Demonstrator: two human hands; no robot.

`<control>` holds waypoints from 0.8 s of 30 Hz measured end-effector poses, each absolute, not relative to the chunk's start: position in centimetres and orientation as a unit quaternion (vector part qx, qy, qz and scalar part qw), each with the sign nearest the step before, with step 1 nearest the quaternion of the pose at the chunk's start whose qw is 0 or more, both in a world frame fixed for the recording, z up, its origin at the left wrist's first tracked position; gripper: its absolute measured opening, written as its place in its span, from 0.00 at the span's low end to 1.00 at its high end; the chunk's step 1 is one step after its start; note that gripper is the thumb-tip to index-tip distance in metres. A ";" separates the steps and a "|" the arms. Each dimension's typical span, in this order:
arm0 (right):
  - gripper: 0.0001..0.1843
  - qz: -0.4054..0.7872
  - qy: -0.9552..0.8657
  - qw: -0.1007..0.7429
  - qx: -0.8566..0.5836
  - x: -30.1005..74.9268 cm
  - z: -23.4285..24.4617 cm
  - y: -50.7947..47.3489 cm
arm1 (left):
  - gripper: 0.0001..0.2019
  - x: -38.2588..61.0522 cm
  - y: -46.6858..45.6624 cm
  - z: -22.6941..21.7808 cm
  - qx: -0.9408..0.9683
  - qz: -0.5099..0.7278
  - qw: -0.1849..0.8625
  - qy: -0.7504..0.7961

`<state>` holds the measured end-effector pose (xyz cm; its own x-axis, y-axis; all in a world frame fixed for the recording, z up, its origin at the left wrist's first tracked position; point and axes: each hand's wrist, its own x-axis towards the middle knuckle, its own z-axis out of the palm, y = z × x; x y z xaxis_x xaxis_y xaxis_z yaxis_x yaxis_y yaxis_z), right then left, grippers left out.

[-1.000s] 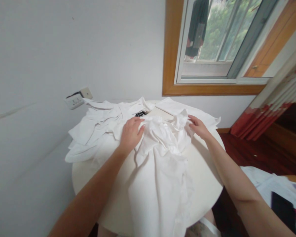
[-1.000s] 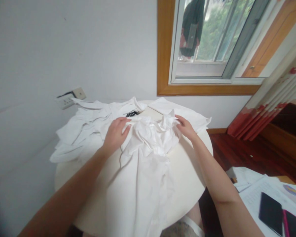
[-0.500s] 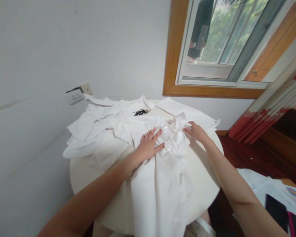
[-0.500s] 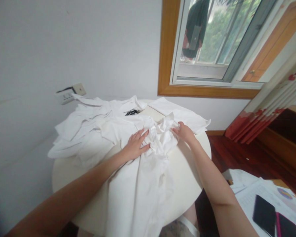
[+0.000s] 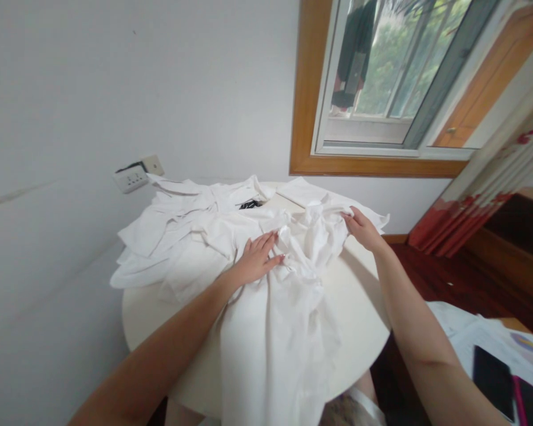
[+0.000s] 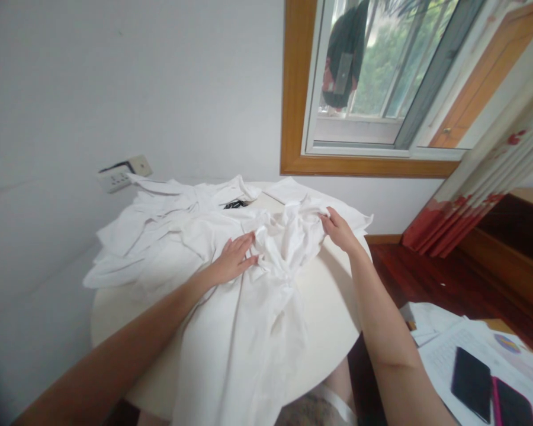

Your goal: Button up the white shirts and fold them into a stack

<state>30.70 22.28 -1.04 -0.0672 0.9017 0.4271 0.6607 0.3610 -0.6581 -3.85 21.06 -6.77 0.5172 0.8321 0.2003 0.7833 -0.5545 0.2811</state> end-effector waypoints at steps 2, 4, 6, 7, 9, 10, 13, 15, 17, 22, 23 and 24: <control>0.21 0.091 -0.707 0.436 -0.549 31.1 0.3 22.1 | 0.35 -3.9 20.6 -6.5 0.873 0.141 0.072 0.461; 0.19 0.055 -0.721 0.422 -0.547 31.9 2.1 21.5 | 0.36 -3.8 20.2 -6.2 0.875 0.133 0.075 0.459; 0.17 0.018 -0.745 0.364 -0.559 32.8 4.4 20.8 | 0.38 -3.8 20.0 -6.0 0.877 0.125 0.079 0.458; 0.17 -0.005 -0.747 0.340 -0.572 33.2 5.5 20.5 | 0.38 -3.8 19.9 -5.9 0.878 0.118 0.081 0.457; 0.16 -0.044 -0.741 0.313 -0.592 33.7 7.2 20.0 | 0.40 -3.8 19.9 -5.8 0.881 0.099 0.080 0.455; 0.16 -0.053 -0.738 0.310 -0.597 33.8 7.7 19.8 | 0.41 -3.8 19.9 -5.7 0.883 0.089 0.079 0.454; 0.20 0.004 -0.737 0.326 -0.592 33.6 7.2 19.3 | 0.42 -3.7 19.8 -5.4 0.882 0.069 0.081 0.458; 0.26 0.106 -0.727 0.370 -0.569 33.6 5.1 18.8 | 0.43 -3.7 19.7 -5.3 0.879 0.067 0.084 0.464; 0.28 0.218 -0.692 0.441 -0.529 33.9 2.2 18.0 | 0.42 -3.6 19.6 -5.2 0.877 0.066 0.086 0.468; 0.25 0.334 -0.623 0.512 -0.488 34.9 -4.6 16.0 | 0.42 -3.5 19.6 -5.4 0.877 0.064 0.086 0.469; 0.23 0.323 -0.634 0.493 -0.501 34.9 -5.4 15.8 | 0.42 -3.5 19.7 -5.4 0.877 0.064 0.086 0.469; 0.21 0.299 -0.654 0.466 -0.516 34.8 -5.9 15.7 | 0.41 -3.5 19.7 -5.4 0.876 0.063 0.086 0.470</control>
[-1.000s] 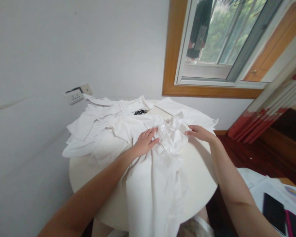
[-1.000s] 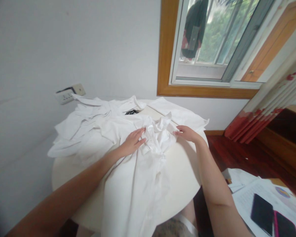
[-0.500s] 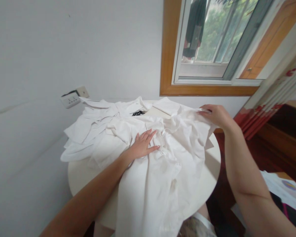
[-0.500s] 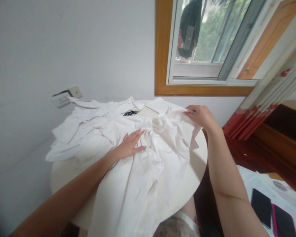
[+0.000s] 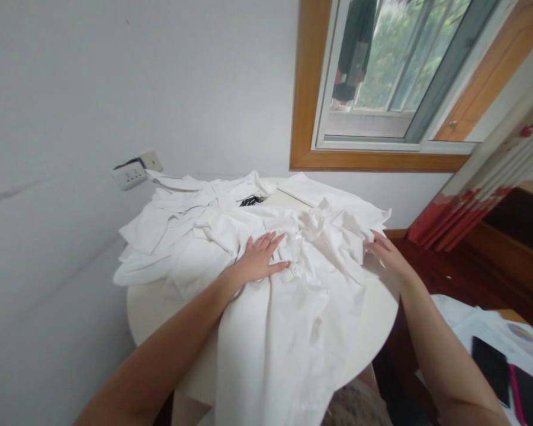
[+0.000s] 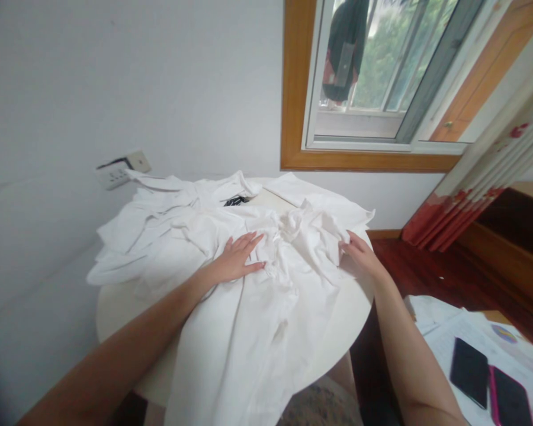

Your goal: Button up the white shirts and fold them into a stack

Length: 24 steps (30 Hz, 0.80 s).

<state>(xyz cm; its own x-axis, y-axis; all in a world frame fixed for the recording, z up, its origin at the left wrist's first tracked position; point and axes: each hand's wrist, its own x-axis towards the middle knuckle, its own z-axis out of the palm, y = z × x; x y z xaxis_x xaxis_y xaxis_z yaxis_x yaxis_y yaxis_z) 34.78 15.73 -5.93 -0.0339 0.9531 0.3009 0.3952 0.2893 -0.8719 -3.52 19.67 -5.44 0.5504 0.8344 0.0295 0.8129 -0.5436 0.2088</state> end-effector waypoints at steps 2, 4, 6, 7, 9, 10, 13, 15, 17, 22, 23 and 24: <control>0.19 0.224 -0.706 0.398 -0.542 34.4 -6.6 15.8 | 0.41 -3.5 19.7 -5.5 0.876 0.060 0.085 0.471; 0.18 0.130 -0.750 0.327 -0.560 33.9 -6.7 16.0 | 0.42 -3.5 19.7 -5.4 0.876 0.058 0.086 0.471; 0.17 0.042 -0.771 0.263 -0.578 33.3 -6.7 16.1 | 0.42 -3.5 19.6 -5.4 0.877 0.055 0.088 0.470; 0.17 0.008 -0.773 0.236 -0.589 33.0 -6.6 16.0 | 0.42 -3.5 19.6 -5.4 0.877 0.054 0.089 0.470; 0.17 -0.038 -0.767 0.188 -0.613 32.5 -6.2 15.7 | 0.42 -3.6 19.7 -5.6 0.876 0.054 0.088 0.471; 0.17 -0.047 -0.765 0.168 -0.621 32.3 -5.9 15.5 | 0.42 -3.6 19.7 -5.7 0.877 0.056 0.087 0.470; 0.17 -0.055 -0.774 0.110 -0.621 32.5 -4.2 14.9 | 0.42 -3.6 19.5 -6.0 0.881 0.060 0.082 0.463; 0.16 -0.074 -0.783 0.073 -0.614 33.3 -2.5 14.7 | 0.42 -3.4 19.2 -6.1 0.883 0.057 0.083 0.459; 0.14 -0.111 -0.775 0.045 -0.620 34.5 -0.3 14.9 | 0.43 -3.2 18.7 -6.1 0.881 0.050 0.087 0.463; 0.11 -0.205 -0.731 0.004 -0.651 36.9 4.9 16.3 | 0.43 -3.7 16.6 -5.7 0.875 0.044 0.094 0.473; 0.11 -0.218 -0.728 0.003 -0.650 37.0 5.6 16.7 | 0.42 -4.0 16.0 -5.7 0.876 0.046 0.093 0.471; 0.10 -0.230 -0.730 0.004 -0.644 37.0 6.2 17.1 | 0.42 -4.3 15.5 -5.6 0.879 0.050 0.092 0.466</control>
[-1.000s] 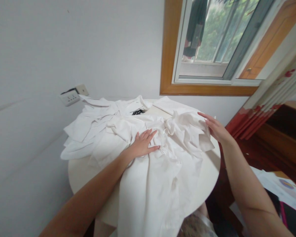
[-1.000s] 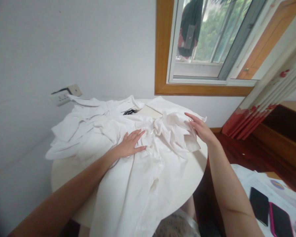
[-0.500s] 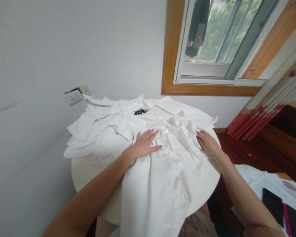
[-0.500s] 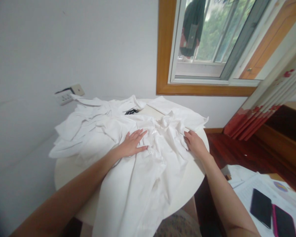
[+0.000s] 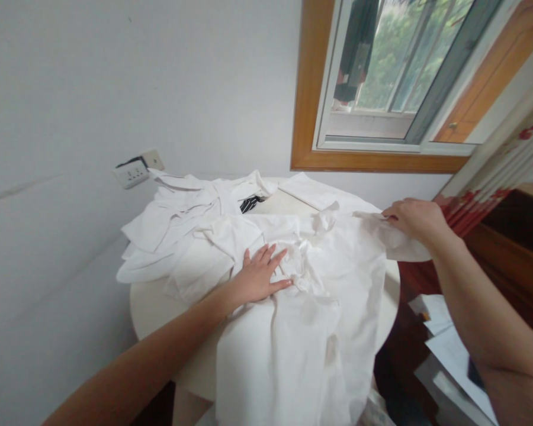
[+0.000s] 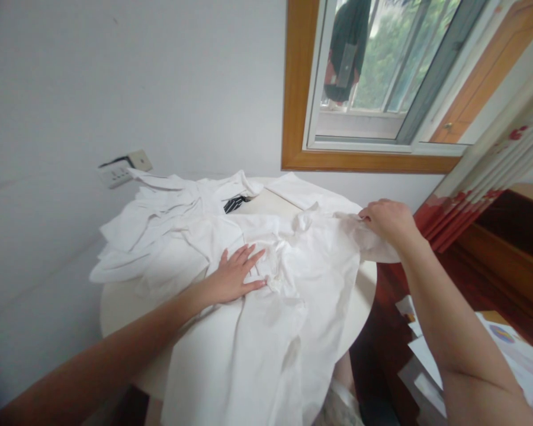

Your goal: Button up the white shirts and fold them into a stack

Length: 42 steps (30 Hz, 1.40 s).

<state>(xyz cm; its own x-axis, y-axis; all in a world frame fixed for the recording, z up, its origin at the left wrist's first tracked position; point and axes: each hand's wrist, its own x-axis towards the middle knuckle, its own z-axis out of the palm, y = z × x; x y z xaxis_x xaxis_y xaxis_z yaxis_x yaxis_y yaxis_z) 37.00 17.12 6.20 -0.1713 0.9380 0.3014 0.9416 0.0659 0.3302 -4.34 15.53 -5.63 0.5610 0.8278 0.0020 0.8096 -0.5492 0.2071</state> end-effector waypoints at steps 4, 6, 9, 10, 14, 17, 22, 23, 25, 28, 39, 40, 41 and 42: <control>0.13 -0.256 -0.725 0.041 -0.638 35.7 6.4 18.3 | 0.38 -6.0 13.4 -5.6 0.898 0.052 0.081 0.430; 0.15 -0.262 -0.705 0.081 -0.654 34.2 5.5 18.5 | 0.37 -6.7 12.5 -5.7 0.905 0.046 0.074 0.417; 0.18 -0.255 -0.706 0.123 -0.649 30.9 3.7 18.1 | 0.36 -7.4 11.3 -5.6 0.909 0.040 0.063 0.411; 0.18 -0.236 -0.720 0.120 -0.642 29.5 3.0 17.8 | 0.36 -7.6 11.0 -5.6 0.909 0.035 0.060 0.410; 0.19 -0.104 -0.752 0.040 -0.650 24.5 0.0 16.9 | 0.35 -7.8 10.0 -5.9 0.914 0.022 0.037 0.403; 0.22 -0.056 -0.776 0.038 -0.628 22.2 -2.1 17.0 | 0.30 -8.0 8.9 -7.4 0.924 0.029 -0.013 0.381; 0.32 0.001 -0.845 0.045 -0.533 21.5 -4.3 17.3 | 0.30 -8.7 5.9 -10.2 0.926 0.034 -0.070 0.370; 0.28 0.025 -0.859 0.030 -0.510 21.6 -4.6 17.2 | 0.30 -8.8 5.4 -10.0 0.925 0.033 -0.065 0.373; 0.21 0.057 -0.875 0.003 -0.480 21.8 -5.2 16.7 | 0.29 -8.9 4.8 -8.4 0.926 0.031 -0.031 0.374; 0.21 0.049 -0.880 0.014 -0.472 22.1 -6.0 15.5 | 0.29 -8.0 6.2 -3.2 0.917 0.040 0.055 0.393; 0.18 0.052 -0.882 0.035 -0.467 22.2 -6.1 15.1 | 0.25 -1.4 22.1 2.5 0.773 -0.077 -0.002 0.630; 0.19 0.063 -0.882 0.034 -0.465 22.3 -5.8 15.3 | 0.28 -1.4 22.7 2.1 0.764 -0.095 0.028 0.638; 0.20 0.076 -0.883 0.032 -0.461 22.5 -5.4 15.6 | 0.30 -1.4 23.2 1.7 0.759 -0.105 0.056 0.641; 0.23 0.092 -0.886 0.031 -0.454 22.7 -4.9 16.0 | 0.32 -1.6 23.5 1.5 0.758 -0.110 0.082 0.638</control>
<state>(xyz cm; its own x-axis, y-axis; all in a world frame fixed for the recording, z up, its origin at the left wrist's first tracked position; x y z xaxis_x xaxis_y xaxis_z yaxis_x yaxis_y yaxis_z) 22.71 16.04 -4.94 -0.5858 0.8099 -0.0289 0.7986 0.5708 -0.1909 -1.58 23.51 1.49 0.1628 0.9486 -0.2715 0.9846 -0.1738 -0.0169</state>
